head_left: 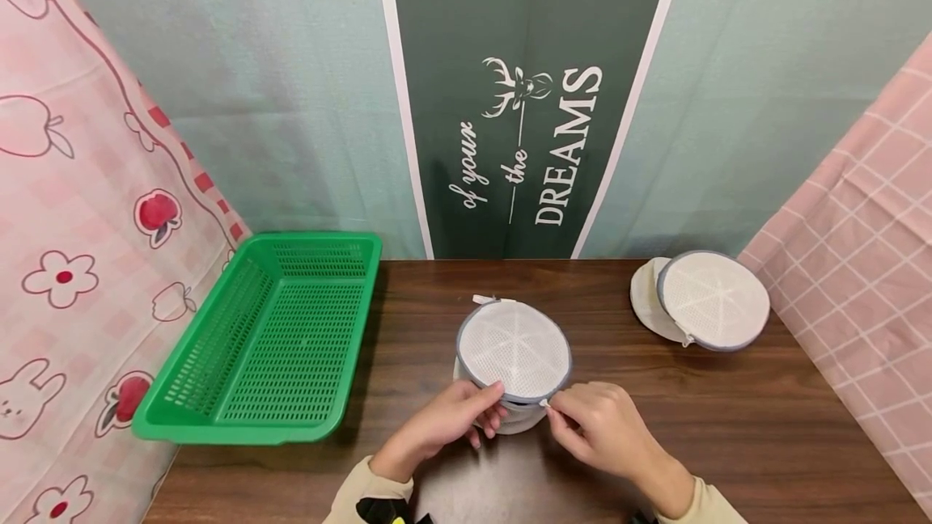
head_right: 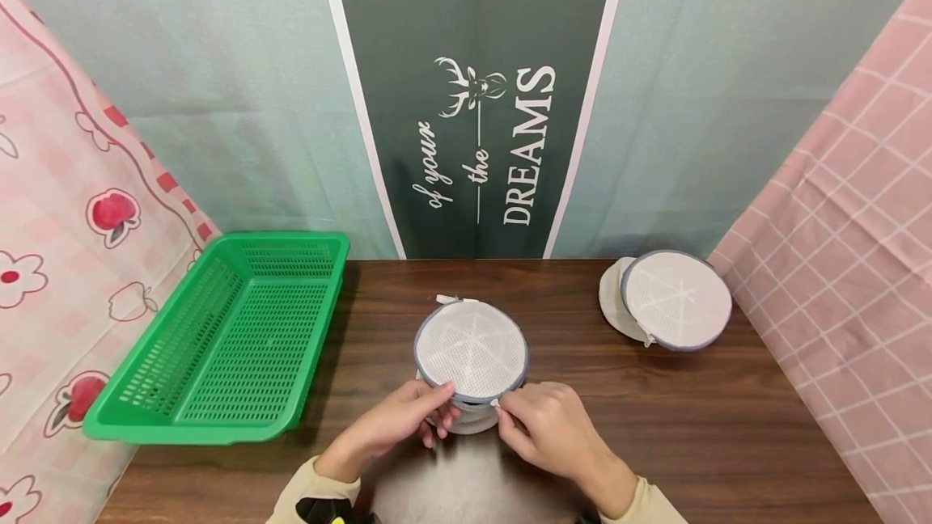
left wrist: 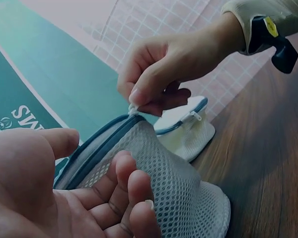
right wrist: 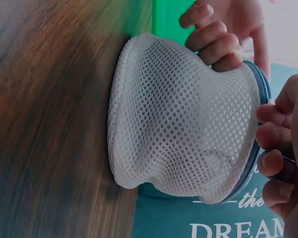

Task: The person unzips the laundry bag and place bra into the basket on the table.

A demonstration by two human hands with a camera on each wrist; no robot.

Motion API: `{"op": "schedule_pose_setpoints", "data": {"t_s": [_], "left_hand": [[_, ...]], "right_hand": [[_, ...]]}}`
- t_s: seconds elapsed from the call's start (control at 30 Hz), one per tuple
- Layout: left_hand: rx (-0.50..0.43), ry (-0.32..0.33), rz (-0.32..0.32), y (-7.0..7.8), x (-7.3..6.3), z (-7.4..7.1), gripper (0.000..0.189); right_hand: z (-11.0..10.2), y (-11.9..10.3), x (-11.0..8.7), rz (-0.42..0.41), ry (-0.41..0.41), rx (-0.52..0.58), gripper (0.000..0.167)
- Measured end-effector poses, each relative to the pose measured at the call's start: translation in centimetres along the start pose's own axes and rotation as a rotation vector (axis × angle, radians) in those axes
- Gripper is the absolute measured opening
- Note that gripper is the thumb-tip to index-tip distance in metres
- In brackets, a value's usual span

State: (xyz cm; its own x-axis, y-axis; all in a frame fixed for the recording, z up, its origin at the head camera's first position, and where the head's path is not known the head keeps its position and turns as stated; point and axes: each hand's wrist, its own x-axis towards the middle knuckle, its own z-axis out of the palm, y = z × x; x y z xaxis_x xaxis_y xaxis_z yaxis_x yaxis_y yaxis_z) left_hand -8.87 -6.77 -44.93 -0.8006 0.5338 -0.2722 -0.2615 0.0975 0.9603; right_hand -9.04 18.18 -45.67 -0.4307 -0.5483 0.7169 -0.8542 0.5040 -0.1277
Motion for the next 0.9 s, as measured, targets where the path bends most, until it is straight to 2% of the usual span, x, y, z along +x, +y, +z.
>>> {"op": "schedule_pose_setpoints", "data": {"t_s": [0.13,0.3,0.5,0.9], "left_hand": [[0.009,-0.03,0.005,0.1,0.0,0.2,0.054],[0.019,-0.025,0.008,0.1,0.0,0.4,0.056],[0.008,0.006,0.006,0.1,0.1,0.5,0.058],[-0.031,0.068,0.01,-0.3,0.2,0.0,0.048]], "right_hand": [[0.2,-0.2,0.1,0.006,0.016,-0.017,0.033],[0.4,-0.4,0.1,0.003,0.016,-0.014,0.033],[0.7,-0.6,0.2,0.004,0.004,-0.009,0.033],[1.1,-1.0,0.4,0.014,-0.03,-0.001,0.031]]}}
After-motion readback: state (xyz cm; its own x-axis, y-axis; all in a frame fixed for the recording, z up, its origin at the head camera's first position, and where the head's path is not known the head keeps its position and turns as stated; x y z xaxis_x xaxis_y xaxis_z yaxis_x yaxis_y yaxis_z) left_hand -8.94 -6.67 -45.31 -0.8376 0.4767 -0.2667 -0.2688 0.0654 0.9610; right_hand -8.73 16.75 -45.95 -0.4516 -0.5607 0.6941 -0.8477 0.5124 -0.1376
